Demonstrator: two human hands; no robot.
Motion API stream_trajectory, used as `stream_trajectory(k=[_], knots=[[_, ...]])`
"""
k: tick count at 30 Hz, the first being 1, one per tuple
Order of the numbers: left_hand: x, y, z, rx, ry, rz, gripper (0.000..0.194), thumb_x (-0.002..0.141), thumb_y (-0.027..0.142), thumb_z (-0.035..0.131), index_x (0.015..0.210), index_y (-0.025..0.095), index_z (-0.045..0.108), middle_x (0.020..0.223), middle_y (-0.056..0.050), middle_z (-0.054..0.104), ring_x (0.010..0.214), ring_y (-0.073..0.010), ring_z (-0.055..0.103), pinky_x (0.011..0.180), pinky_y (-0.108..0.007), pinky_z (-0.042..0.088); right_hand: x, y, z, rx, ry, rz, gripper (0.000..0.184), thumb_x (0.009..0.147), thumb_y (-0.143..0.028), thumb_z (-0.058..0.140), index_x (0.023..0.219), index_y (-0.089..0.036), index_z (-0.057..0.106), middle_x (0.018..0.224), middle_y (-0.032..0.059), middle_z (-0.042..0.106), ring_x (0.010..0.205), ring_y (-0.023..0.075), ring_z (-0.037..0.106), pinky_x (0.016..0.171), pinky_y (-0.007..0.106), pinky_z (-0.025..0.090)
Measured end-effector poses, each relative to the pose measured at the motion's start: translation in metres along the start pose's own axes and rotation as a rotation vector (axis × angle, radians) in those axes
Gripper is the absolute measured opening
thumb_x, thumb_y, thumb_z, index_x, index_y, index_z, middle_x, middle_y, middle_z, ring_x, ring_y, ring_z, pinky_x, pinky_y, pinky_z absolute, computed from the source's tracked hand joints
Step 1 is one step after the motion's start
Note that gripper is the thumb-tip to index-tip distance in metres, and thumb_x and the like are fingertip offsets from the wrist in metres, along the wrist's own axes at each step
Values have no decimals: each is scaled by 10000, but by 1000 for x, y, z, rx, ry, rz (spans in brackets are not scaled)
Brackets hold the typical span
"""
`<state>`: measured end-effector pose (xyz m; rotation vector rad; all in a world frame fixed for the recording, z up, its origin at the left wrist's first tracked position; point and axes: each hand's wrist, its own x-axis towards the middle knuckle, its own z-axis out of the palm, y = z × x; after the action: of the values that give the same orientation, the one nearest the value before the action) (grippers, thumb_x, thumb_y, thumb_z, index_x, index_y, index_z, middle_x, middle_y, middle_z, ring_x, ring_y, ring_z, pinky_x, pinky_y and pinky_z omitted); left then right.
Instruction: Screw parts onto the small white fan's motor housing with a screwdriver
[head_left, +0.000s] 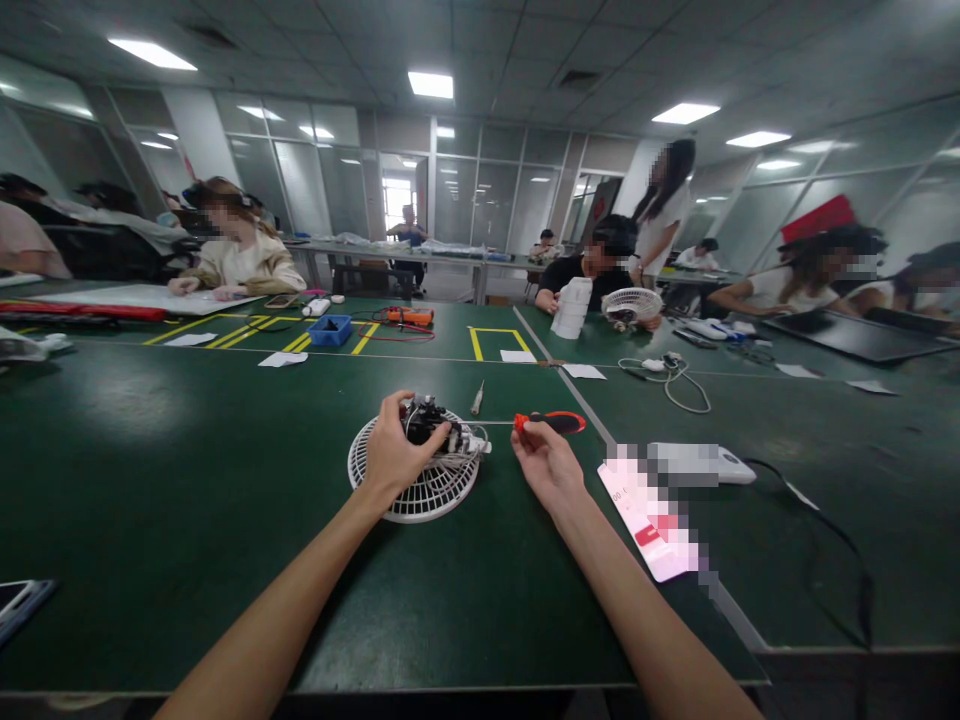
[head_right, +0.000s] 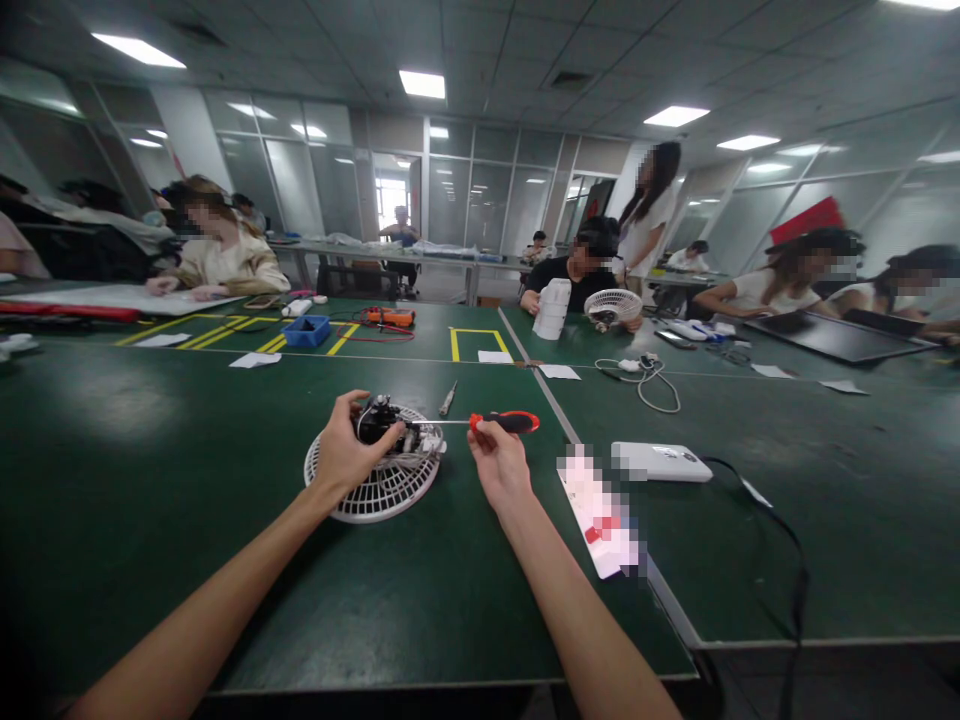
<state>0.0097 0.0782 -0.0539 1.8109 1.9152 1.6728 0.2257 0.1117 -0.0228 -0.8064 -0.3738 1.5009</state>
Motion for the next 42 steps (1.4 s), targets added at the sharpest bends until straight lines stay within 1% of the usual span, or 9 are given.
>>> stream_trajectory(k=[4, 10, 15, 20, 23, 27, 30, 39, 42], knots=[[0, 0, 0, 4, 1, 11, 665, 762, 534, 782, 1277, 202, 524, 1185, -115, 649, 1056, -294, 672, 916, -457, 546, -2, 2, 0, 15, 10, 10, 234, 665, 8, 768, 704, -191, 651, 643, -29, 695, 630, 93, 653, 659, 195, 585], [0, -1, 0, 7, 17, 13, 713, 723, 582, 815, 1261, 208, 535, 1188, -110, 649, 1077, -301, 663, 935, -473, 540, -2, 6, -3, -114, 9, 18, 182, 745, -208, 867, 733, -171, 689, 612, -7, 688, 542, 101, 609, 507, 190, 531], [0, -1, 1, 9, 20, 6, 697, 742, 581, 805, 1265, 209, 534, 1202, -114, 648, 1071, -296, 662, 942, -482, 537, 2, 4, -4, -75, -9, -11, 200, 688, -56, 857, 715, -160, 688, 686, 12, 742, 621, 109, 673, 585, 184, 569], [0, -2, 1, -8, 34, -8, 696, 736, 564, 817, 1265, 211, 535, 1200, -115, 651, 1094, -303, 662, 949, -486, 536, 2, 5, -3, -11, 31, 60, 259, 711, 55, 729, 650, -180, 637, 675, 14, 737, 658, 108, 696, 677, 198, 610], [-1, -1, 2, -5, 31, -16, 695, 738, 575, 813, 1261, 210, 537, 1193, -115, 652, 1089, -305, 665, 950, -491, 537, 0, 7, -2, 19, 43, 71, 252, 731, 41, 710, 671, -193, 640, 678, 6, 736, 664, 108, 701, 694, 203, 620], [-1, 0, 2, -1, 32, -4, 670, 756, 582, 794, 1248, 205, 540, 1192, -117, 649, 1101, -303, 661, 957, -486, 537, -3, 10, -3, -16, 36, 53, 165, 763, -106, 813, 747, -203, 681, 684, 2, 740, 606, 123, 684, 595, 211, 617], [-1, 0, 1, 14, 25, 11, 664, 764, 577, 782, 1250, 199, 533, 1191, -118, 645, 1092, -303, 658, 944, -484, 542, -1, 12, -5, -37, 31, 41, 194, 723, -129, 871, 754, -192, 690, 658, -2, 729, 570, 118, 665, 547, 194, 600], [-2, -2, 0, 31, 20, 42, 632, 775, 532, 773, 1261, 214, 523, 1196, -105, 628, 1057, -279, 664, 906, -455, 558, 6, 9, -6, 42, -24, 42, 290, 671, 79, 738, 720, -193, 650, 742, 14, 757, 757, 135, 747, 784, 230, 651], [-3, 0, 0, 32, 28, 57, 624, 775, 524, 774, 1257, 216, 525, 1190, -102, 628, 1066, -283, 660, 922, -464, 553, 7, 8, -7, 50, -36, 49, 307, 673, 59, 763, 762, -211, 646, 768, 1, 761, 797, 143, 756, 808, 248, 653]])
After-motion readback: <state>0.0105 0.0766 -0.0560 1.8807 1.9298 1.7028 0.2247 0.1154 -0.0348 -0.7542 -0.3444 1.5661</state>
